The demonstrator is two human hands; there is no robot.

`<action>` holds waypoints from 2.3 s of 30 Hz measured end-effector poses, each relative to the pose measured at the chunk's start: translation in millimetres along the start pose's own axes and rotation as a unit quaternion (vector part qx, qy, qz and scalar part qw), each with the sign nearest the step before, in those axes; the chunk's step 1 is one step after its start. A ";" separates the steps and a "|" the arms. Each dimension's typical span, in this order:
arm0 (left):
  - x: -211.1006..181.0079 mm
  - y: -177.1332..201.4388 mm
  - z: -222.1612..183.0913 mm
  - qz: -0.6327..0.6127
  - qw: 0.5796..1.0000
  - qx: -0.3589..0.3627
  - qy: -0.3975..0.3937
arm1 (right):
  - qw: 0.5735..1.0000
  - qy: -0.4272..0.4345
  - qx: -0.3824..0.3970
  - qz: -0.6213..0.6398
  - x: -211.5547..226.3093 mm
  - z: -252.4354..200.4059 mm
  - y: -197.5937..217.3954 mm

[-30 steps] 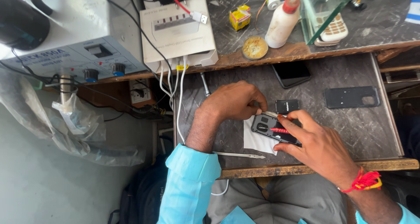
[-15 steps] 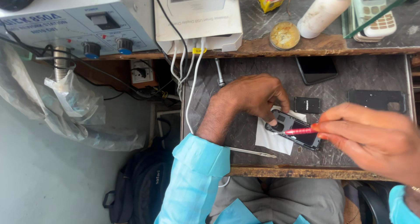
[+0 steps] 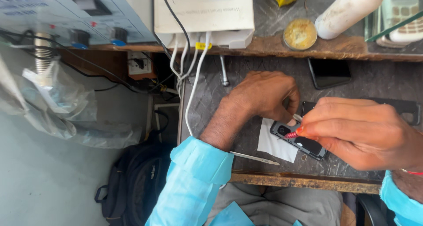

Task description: The person disassembles a mobile phone by using a screwdriver to remove screws from the internal chassis, removes the battery, and then reattaches the components and the back cover.

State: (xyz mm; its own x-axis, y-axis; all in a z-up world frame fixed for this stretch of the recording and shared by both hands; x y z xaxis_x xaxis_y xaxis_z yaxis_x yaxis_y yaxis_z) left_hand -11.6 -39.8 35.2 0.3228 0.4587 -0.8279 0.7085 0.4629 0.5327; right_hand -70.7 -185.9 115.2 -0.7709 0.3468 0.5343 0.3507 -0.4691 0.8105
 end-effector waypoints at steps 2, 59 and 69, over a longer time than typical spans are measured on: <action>0.7 -3.1 1.2 -0.004 1.000 -0.006 0.018 | 1.000 0.009 0.000 -0.018 -1.7 -4.2 -1.5; 3.0 -0.5 -14.9 -0.044 0.996 0.047 0.069 | 0.824 0.042 0.295 -0.481 43.4 37.2 -41.6; 5.8 -0.8 -13.3 -0.063 0.993 0.043 0.085 | 0.836 -0.056 0.244 -0.488 48.3 40.2 -44.3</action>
State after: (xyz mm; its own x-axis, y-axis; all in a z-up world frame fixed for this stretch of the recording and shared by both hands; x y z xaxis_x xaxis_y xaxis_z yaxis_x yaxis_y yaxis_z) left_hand -18.7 -27.5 32.3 0.1228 0.5265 -0.8413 0.7899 0.4613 0.4041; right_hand -102.1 -115.7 114.8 -0.7711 0.4582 -0.4421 -0.2207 0.4590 0.8606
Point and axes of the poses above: each hand's wrist, its own z-axis towards the middle knuckle, its own y-axis out of the back of the hand, x = y × z, the point moved 4 cm from there along z, towards the middle knuckle, and after that the axes turned 10 degrees about -z, right-handed, at the moved point
